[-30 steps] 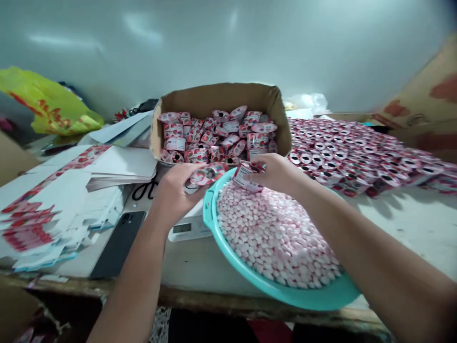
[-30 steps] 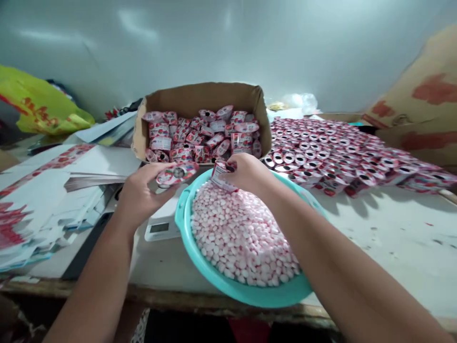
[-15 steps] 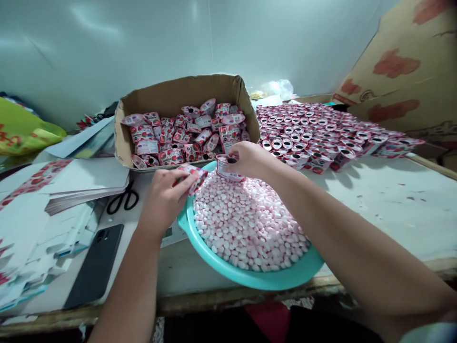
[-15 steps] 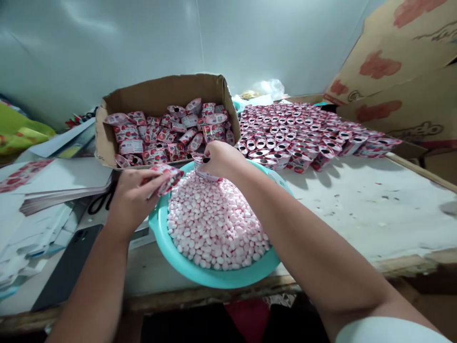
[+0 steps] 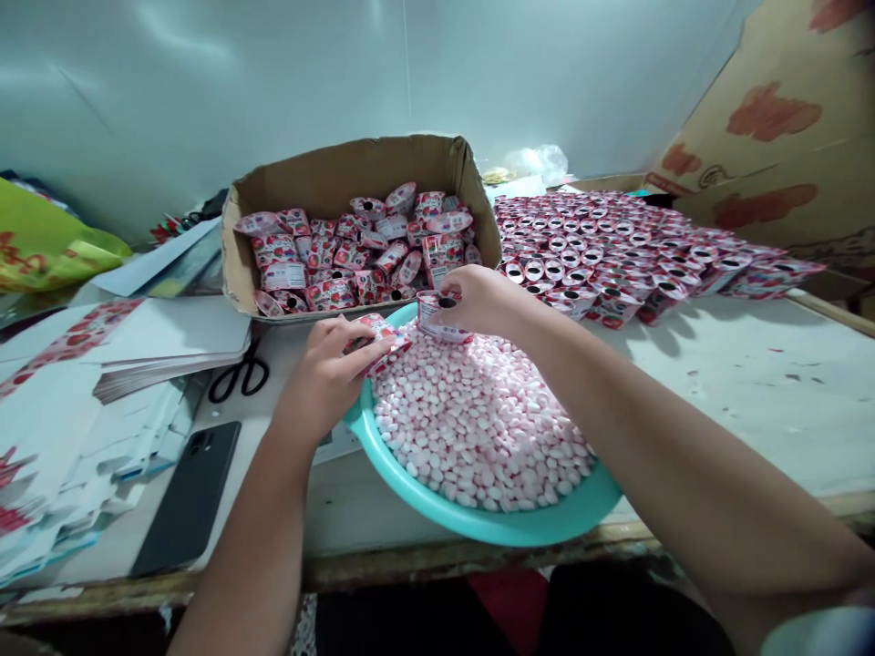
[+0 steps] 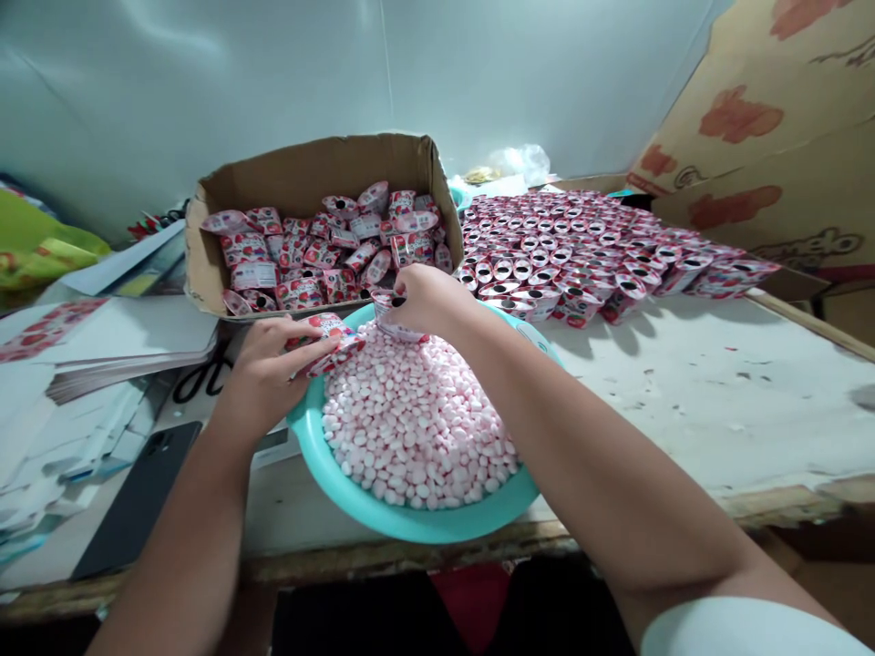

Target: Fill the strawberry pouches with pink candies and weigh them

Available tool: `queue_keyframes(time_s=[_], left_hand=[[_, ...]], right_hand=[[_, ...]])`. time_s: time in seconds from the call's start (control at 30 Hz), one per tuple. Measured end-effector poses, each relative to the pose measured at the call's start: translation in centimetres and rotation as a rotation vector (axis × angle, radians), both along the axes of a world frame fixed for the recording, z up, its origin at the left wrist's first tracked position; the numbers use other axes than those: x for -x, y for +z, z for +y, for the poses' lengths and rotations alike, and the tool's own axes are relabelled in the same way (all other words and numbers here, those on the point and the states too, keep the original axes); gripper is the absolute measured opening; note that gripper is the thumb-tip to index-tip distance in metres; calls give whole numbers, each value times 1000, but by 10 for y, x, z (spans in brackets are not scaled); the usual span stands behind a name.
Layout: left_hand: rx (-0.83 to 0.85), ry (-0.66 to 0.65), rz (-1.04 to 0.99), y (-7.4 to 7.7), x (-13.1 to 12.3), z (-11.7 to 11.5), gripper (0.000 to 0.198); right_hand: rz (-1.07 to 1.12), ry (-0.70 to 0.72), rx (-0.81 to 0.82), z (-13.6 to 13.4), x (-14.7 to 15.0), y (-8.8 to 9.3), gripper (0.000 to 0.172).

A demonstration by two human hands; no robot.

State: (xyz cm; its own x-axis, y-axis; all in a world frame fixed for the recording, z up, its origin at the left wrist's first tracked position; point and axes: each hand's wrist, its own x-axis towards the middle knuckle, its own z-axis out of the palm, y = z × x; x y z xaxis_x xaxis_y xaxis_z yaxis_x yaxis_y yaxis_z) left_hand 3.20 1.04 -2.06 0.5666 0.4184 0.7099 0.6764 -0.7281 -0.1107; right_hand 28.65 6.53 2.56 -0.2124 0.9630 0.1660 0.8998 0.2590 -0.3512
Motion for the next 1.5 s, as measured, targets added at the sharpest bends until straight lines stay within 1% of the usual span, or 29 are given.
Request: queue_keyframes(time_s=[0.1,0.3,0.5,0.63,0.67,0.73,0.8,0.83,0.87,0.9,0.97,1.07,1.13,1.23,1.3,1.4,1.5], left_hand=[[-31,26,1,-2,-1,0,37],[-111,64,-27,-5,-1,2,32],[-111,-7,-155,-5,3,4,38],[-180,-32,-82,-6,2,4,37],[-201,-32,-83,-6,2,3,37],[-226,-23,-84,-6,1,3,37],[-222,-13,-67,-7,0,2,36],[-219,-11,-55,-7,0,1,36],[-224,-9,-47,-7,0,0,36],[-229,-8,-42,-7,0,-1,38],[-237,-12,-48,-8,0,-3,41],[-225,-24,-92,-10,0,-4,43],[-204,-22,-122,-10,0,-4,42],[-146,19,-137,-9,0,-4,41],[-117,36,-140,-8,0,-4,40],[-161,-17,-145,-7,-1,-5,39],[-241,-74,-127,-6,-4,-7,42]], right_hand=[[-2,3,9,1,0,-1,37],[0,-15,-16,2,0,-3,45],[15,-18,-7,5,0,-5,40],[27,-2,-19,7,0,-8,40],[38,15,-43,6,0,-8,38],[90,71,-148,4,3,-8,36],[180,176,-284,1,7,-8,36],[231,235,-334,-1,10,-7,35],[277,294,-350,-4,13,-6,35],[315,348,-333,-6,15,-5,36],[351,420,-226,-13,20,-2,42],[320,451,-61,-23,25,3,50],[315,476,-22,-26,25,6,51],[341,574,-4,-26,21,5,53],[348,619,-5,-23,18,3,59],[359,663,-46,-19,15,-1,68],[358,721,-138,-17,15,-3,69]])
